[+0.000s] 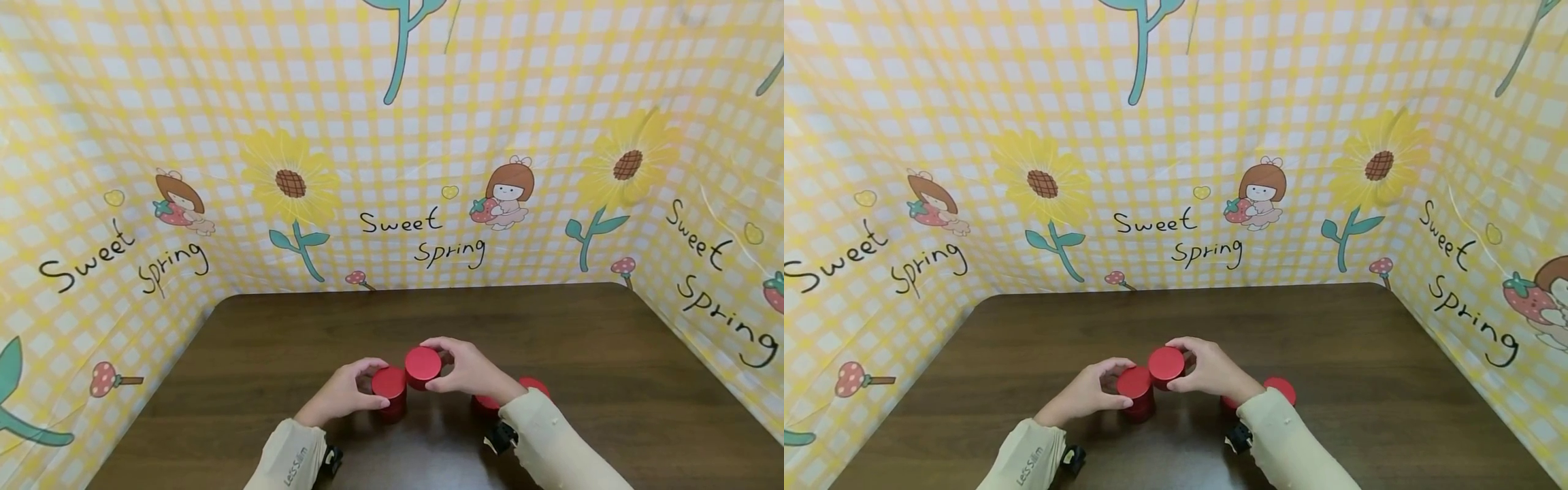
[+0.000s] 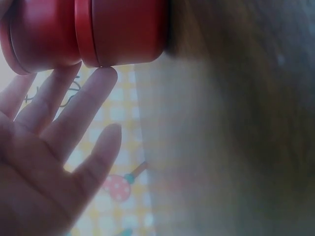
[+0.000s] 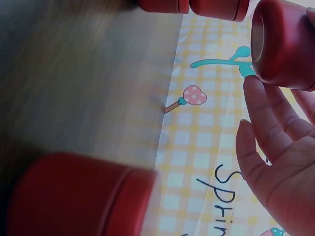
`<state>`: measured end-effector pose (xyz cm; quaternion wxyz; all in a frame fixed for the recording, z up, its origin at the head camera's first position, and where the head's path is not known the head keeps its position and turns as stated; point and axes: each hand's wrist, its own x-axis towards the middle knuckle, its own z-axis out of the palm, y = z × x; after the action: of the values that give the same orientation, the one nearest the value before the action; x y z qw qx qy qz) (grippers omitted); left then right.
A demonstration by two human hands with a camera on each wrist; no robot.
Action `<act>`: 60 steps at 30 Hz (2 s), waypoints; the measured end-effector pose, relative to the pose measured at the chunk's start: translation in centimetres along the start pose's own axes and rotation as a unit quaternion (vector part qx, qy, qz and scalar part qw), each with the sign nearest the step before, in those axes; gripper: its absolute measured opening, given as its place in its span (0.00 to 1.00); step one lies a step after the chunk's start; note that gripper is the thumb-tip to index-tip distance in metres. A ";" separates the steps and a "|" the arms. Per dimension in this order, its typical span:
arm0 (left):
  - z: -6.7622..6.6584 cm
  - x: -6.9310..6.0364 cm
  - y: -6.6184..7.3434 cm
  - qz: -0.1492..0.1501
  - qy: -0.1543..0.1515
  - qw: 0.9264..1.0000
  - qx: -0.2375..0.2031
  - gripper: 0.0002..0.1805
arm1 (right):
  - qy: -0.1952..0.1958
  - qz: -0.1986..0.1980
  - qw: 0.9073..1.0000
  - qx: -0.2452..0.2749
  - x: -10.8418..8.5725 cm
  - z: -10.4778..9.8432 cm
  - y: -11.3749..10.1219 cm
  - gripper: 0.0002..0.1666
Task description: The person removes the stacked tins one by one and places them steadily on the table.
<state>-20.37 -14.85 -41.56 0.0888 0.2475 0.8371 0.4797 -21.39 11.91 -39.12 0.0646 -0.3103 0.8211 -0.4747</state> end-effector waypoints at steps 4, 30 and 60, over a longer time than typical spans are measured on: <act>0.0 0.0 0.1 -0.005 -0.002 1.000 -0.004 0.30 | 0.008 0.010 1.000 -0.009 -0.5 -0.5 0.4 0.33; -0.3 -0.2 0.1 -0.003 -0.007 1.000 -0.020 0.30 | -0.002 0.031 0.998 -0.062 -1.2 -2.3 2.4 0.34; -0.2 -0.4 -0.1 -0.016 -0.022 0.999 -0.043 0.31 | 0.012 0.054 0.997 -0.060 -2.8 -4.3 3.4 0.34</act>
<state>-20.14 -15.20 -41.60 0.1255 0.2402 0.8172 0.5086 -22.41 17.87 -40.14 0.0614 -0.2631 0.8644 -0.4240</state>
